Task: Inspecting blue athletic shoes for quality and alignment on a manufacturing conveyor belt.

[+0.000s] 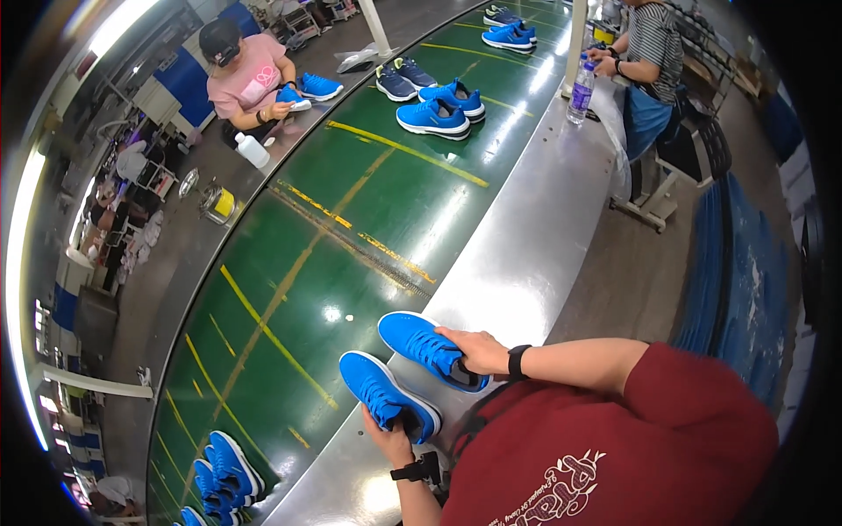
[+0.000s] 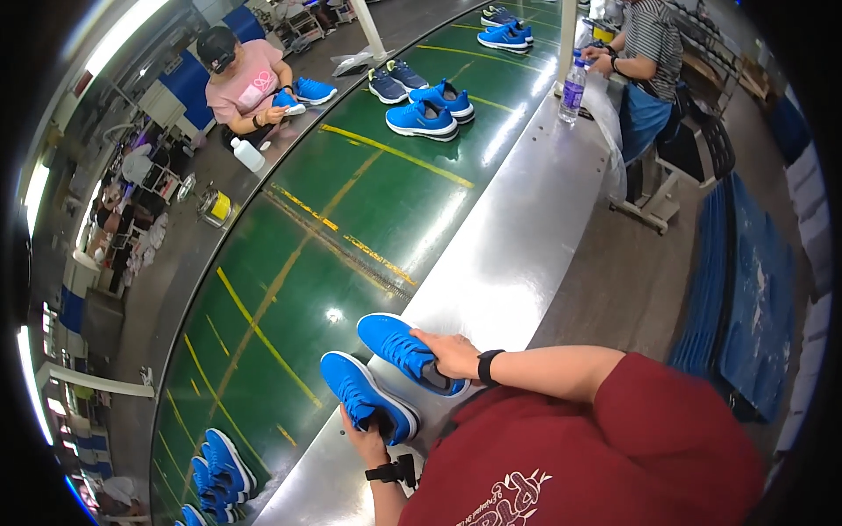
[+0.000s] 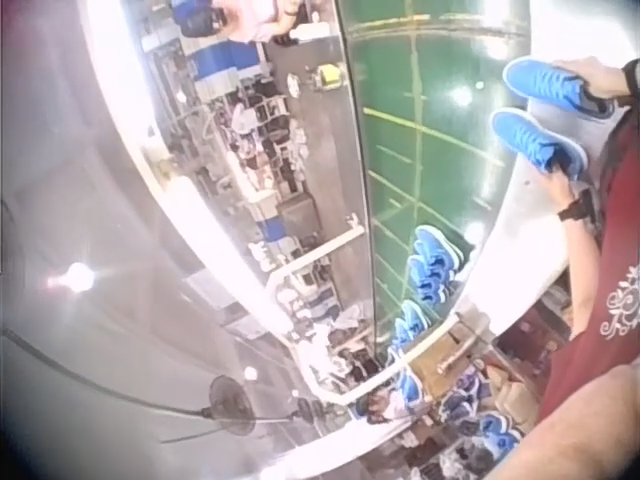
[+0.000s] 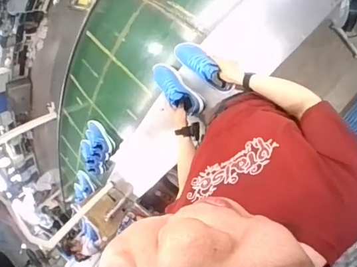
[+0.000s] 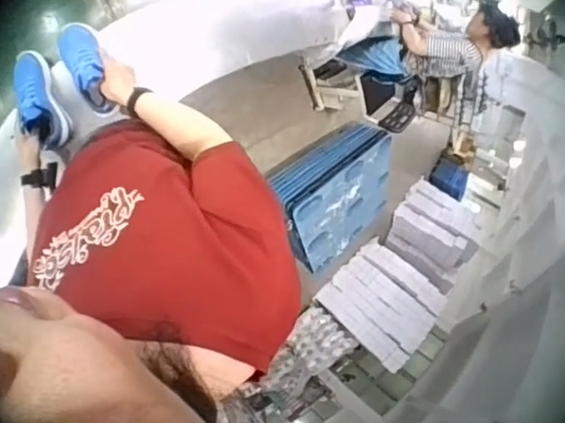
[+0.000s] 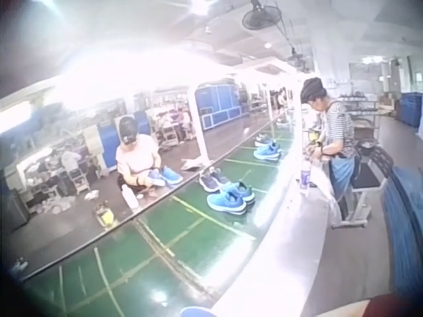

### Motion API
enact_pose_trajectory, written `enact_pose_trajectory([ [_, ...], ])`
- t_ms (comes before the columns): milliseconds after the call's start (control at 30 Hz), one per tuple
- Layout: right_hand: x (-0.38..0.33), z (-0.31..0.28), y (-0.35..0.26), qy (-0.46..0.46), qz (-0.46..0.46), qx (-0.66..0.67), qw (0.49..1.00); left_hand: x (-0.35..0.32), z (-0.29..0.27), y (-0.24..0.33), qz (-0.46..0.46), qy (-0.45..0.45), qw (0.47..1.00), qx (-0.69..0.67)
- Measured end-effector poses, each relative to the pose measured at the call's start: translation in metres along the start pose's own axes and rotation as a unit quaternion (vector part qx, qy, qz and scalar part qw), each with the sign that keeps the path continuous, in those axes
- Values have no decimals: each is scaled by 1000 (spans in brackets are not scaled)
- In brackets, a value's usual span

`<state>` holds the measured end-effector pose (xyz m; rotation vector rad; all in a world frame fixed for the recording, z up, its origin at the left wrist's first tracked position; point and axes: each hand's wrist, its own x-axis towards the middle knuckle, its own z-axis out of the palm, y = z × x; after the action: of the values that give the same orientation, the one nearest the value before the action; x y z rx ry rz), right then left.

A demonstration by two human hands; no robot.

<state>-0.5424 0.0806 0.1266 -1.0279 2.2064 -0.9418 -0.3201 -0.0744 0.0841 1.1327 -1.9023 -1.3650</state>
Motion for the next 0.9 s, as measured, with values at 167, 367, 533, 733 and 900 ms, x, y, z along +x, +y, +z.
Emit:
enact_pose_trajectory([
  [167,4,5,6,13,-42,3,999,2,-3,-12,-10,-10,1000,1],
  [367,1,6,14,-12,-36,-16,999,-26,21,-1,-70,-42,993,-87],
  [533,-2,-31,26,-81,-49,-16,995,-48,68,41,-28,-70,997,21],
  [733,8,-77,57,-53,-49,-9,997,-32,121,71,-48,-102,993,28],
  [900,31,-98,84,-7,-121,-23,992,-22,162,98,-51,-80,995,32],
])
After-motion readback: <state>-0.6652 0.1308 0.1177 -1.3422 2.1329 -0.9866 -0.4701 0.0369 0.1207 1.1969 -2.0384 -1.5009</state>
